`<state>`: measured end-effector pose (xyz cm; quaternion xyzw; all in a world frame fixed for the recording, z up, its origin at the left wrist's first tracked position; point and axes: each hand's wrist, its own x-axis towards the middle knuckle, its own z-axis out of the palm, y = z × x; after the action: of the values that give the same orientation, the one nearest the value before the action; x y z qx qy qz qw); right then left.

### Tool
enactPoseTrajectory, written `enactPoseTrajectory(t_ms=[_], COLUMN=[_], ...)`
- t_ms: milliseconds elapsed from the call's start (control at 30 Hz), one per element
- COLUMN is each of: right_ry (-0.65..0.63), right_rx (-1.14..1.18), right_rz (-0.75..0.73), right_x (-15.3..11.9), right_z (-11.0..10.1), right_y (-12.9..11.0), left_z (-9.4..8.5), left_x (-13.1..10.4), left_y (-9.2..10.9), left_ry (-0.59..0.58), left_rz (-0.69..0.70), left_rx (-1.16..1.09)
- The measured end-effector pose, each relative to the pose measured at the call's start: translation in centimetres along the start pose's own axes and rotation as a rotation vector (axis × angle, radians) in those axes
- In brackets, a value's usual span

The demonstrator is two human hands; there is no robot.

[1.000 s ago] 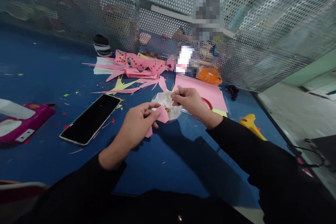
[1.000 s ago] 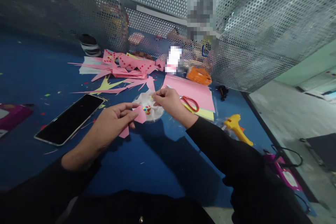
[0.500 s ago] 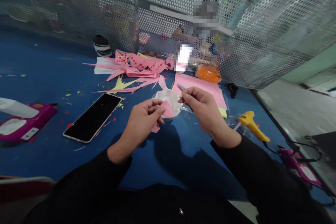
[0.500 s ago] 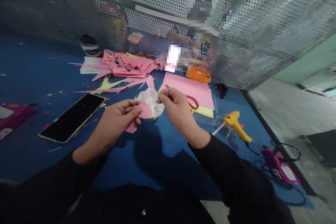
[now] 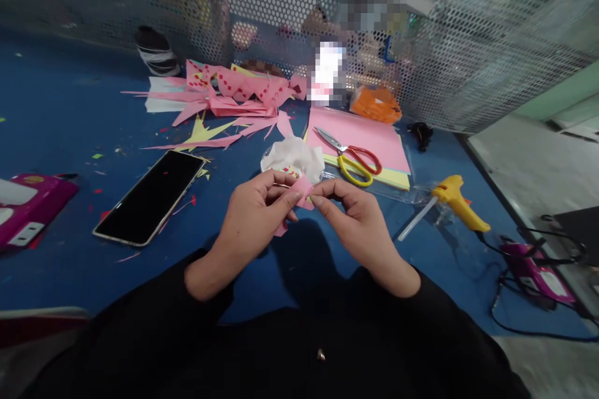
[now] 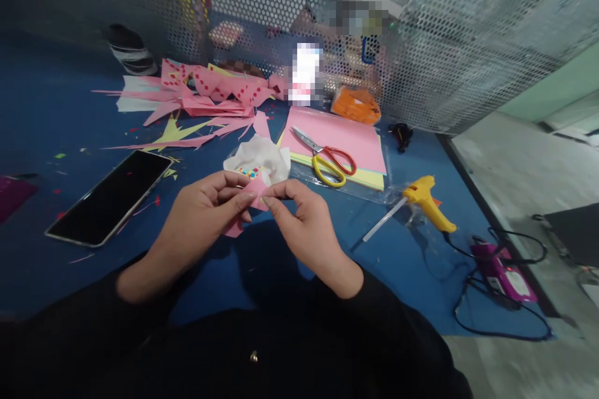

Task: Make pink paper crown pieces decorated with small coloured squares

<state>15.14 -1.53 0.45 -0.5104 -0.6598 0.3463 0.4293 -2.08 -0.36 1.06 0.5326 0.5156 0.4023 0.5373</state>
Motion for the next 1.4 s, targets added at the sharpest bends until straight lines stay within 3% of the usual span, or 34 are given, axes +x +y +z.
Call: enactPoseTrajectory(t_ms=[133,233,367,467,667,1100,1400], right_ry=[0.066,0.088,0.092,0.128,0.21,0.243,0.241], right_rx=[0.033,0.045,0.052,0.034,0.006,-0.129,-0.102], right_rz=[0.057,0.1,0.113,0.056,-0.067,-0.144,-0.122], right_x=[-0.1,0.0,-0.1,-0.2,-0.4,-0.8,-0.7], right_z=[-0.1,-0.2,-0.2,-0.1,0.6,1.3,0.6], right_y=[0.1,0.1,0.2,0.2,0.2,0.4,0.2], left_z=[0.0,0.0,-0.1,0.0,0.2,0.0,0.0], left_x=[0.0,0.1,0.0,-0.2,-0.2,-0.2,-0.2], left_y=[-0.2,-0.4,-0.4,-0.1,0.0,-0.4,-0.2], left_ry=[-0.036,0.013,0.009,-0.03,0.001,-0.019,-0.027], left_rz=[0.019,0.082,0.101,0.053,0.012,0.059,0.094], left_rx=[-0.029,-0.068,0.037,0.103,0.059,0.081,0.101])
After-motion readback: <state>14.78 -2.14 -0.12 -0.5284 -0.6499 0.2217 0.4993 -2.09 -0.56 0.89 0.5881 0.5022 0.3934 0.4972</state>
